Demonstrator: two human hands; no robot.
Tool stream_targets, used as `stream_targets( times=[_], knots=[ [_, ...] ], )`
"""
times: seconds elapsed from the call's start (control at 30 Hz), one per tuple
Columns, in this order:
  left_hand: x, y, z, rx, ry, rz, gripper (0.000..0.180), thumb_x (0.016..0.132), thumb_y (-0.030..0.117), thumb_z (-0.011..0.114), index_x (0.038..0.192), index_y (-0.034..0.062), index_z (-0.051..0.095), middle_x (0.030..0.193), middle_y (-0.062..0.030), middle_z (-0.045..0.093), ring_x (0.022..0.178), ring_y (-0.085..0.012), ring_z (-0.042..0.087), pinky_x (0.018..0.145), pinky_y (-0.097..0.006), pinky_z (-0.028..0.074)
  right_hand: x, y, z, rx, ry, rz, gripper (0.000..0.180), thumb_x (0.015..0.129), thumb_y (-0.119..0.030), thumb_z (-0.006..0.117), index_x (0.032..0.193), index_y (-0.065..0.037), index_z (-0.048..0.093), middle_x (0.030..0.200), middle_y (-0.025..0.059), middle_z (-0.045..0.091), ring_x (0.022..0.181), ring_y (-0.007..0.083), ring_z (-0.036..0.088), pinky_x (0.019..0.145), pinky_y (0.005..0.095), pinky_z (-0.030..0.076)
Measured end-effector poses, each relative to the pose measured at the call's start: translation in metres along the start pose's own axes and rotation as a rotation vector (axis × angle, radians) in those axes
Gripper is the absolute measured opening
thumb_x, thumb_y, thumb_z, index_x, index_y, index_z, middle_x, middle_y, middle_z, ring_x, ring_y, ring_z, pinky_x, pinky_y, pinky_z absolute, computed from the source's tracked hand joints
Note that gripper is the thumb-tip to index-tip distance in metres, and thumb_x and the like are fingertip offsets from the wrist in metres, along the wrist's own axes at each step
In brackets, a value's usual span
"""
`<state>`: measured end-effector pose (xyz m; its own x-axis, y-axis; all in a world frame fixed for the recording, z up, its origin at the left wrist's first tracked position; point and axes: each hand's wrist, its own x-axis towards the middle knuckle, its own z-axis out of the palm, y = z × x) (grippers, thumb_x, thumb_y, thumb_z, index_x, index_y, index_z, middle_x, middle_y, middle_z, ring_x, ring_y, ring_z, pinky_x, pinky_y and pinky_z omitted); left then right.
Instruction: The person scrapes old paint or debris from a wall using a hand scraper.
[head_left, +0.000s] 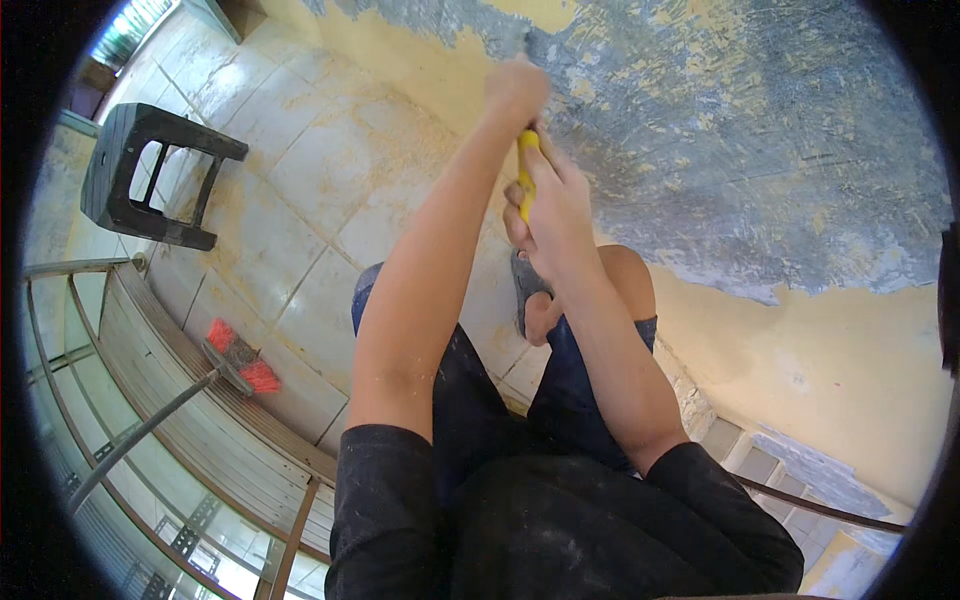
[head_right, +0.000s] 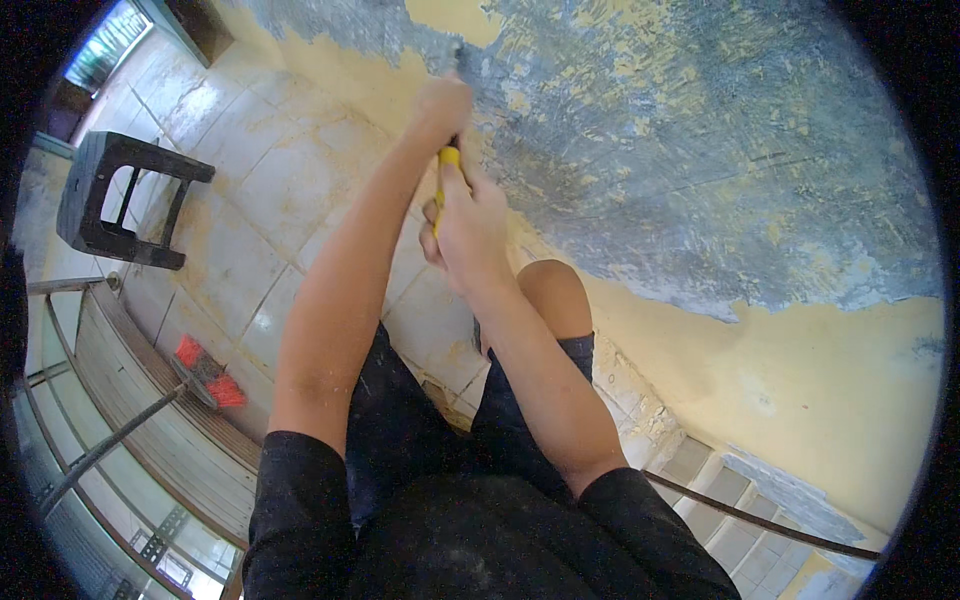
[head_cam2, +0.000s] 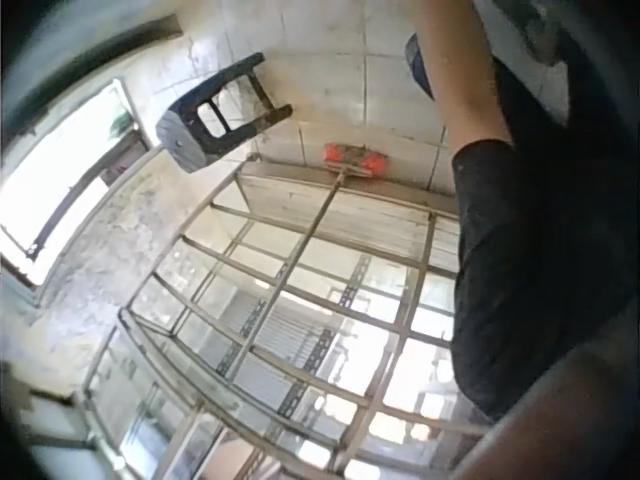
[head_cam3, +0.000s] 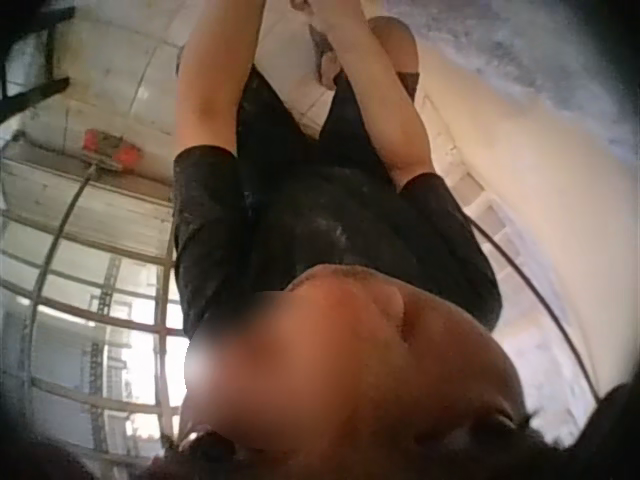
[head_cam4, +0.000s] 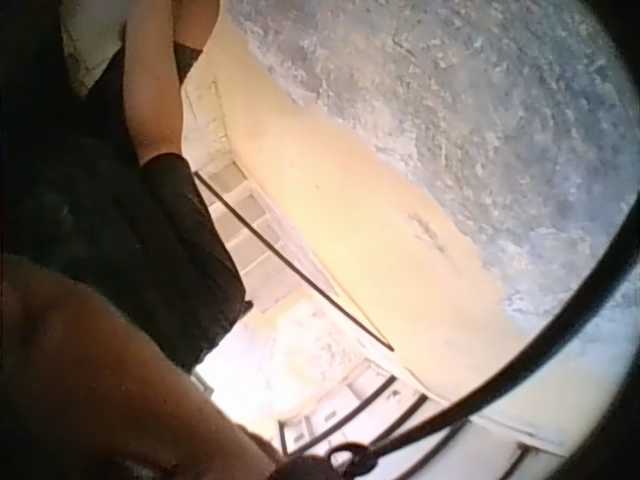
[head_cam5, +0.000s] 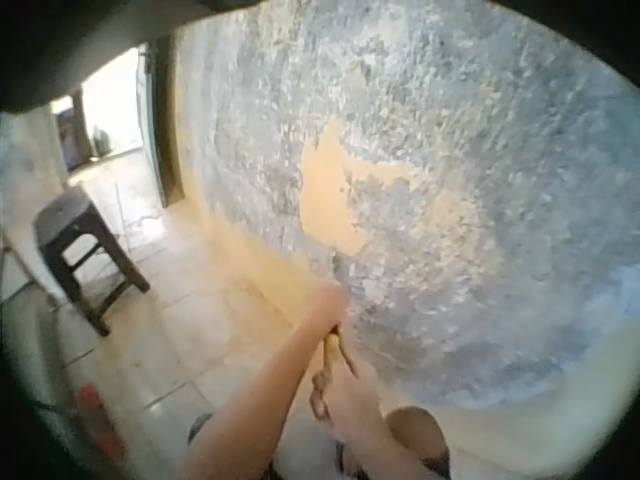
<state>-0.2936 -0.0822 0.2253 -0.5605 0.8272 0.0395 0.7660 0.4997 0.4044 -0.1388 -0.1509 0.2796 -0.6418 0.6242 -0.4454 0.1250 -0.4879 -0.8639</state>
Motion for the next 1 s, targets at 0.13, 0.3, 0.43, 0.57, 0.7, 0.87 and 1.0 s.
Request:
stream_targets(
  times=[0.13,0.3,0.43,0.57,0.7,0.87,1.0],
  knots=[
    [-0.017,0.032,0.016,-0.392,0.118,-0.206,0.031,0.09,0.016,0.048,0.105,-0.0069,0.063,0.102,-0.0204,0.067,0.095,-0.0361,0.067,0.083,-0.041,0.054,-0.028,0.009,-0.016,0.006,0.015,-0.065,0.05,0.103,-0.026,0.039,0.151,-0.017,0.029,0.062,0.0004,0.043,0.038,0.0074,0.036,0.032,0.0227,0.027],
    [-0.024,0.043,0.015,-0.309,0.029,-0.1,0.032,0.091,0.017,0.045,0.105,-0.0075,0.06,0.1,-0.0244,0.067,0.095,-0.037,0.066,0.082,-0.043,0.053,-0.036,0.01,-0.029,0.06,0.0,-0.038,0.05,0.104,-0.027,0.039,0.152,-0.018,0.028,0.062,-0.0011,0.04,0.038,0.007,0.034,0.032,0.0227,0.028],
    [-0.022,0.043,0.013,-0.609,0.052,-0.225,0.04,0.098,0.023,0.033,0.097,-0.0062,0.06,0.086,-0.0276,0.066,0.081,-0.0372,0.068,0.07,-0.043,0.055,-0.034,0.009,-0.03,0.086,0.018,-0.039,0.048,0.103,-0.025,0.042,0.149,-0.017,0.033,0.061,0.0003,0.043,0.036,0.0082,0.036,0.032,0.0226,0.029],
    [-0.026,0.047,0.011,-0.643,0.101,-0.276,0.047,0.098,0.027,0.032,0.093,-0.0091,0.063,0.083,-0.0284,0.066,0.085,-0.0398,0.067,0.077,-0.045,0.053,-0.033,0.007,-0.032,0.116,0.001,-0.063,0.047,0.101,-0.023,0.045,0.146,-0.013,0.038,0.057,0.0015,0.045,0.035,0.0093,0.038,0.032,0.022,0.029],
    [-0.031,0.049,-0.002,-0.657,0.076,-0.279,0.051,0.098,0.029,0.033,0.094,-0.0102,0.065,0.086,-0.03,0.066,0.09,-0.0436,0.065,0.085,-0.047,0.049,-0.031,0.008,-0.034,0.113,-0.004,-0.042,0.048,0.102,-0.022,0.045,0.147,-0.009,0.036,0.074,0.0055,0.056,0.04,0.0085,0.041,0.033,0.0215,0.031],
    [-0.033,0.05,-0.012,-0.718,-0.055,-0.321,0.03,0.092,0.016,0.043,0.095,-0.0066,0.063,0.078,-0.0239,0.067,0.082,-0.0348,0.069,0.073,-0.043,0.055,-0.029,0.014,-0.029,0.163,-0.001,-0.102,0.049,0.102,-0.019,0.043,0.148,-0.005,0.033,0.12,0.0036,0.055,0.05,0.0071,0.047,0.034,0.0209,0.035],
    [-0.025,0.042,0.001,-0.499,0.249,-0.259,0.032,0.093,0.018,0.045,0.093,-0.0048,0.067,0.085,-0.0217,0.068,0.085,-0.0272,0.07,0.074,-0.04,0.056,-0.023,0.009,-0.022,0.061,0.045,-0.102,0.05,0.102,-0.027,0.043,0.15,-0.015,0.033,0.063,0.0014,0.045,0.038,0.0076,0.038,0.032,0.0227,0.029]
  ],
)
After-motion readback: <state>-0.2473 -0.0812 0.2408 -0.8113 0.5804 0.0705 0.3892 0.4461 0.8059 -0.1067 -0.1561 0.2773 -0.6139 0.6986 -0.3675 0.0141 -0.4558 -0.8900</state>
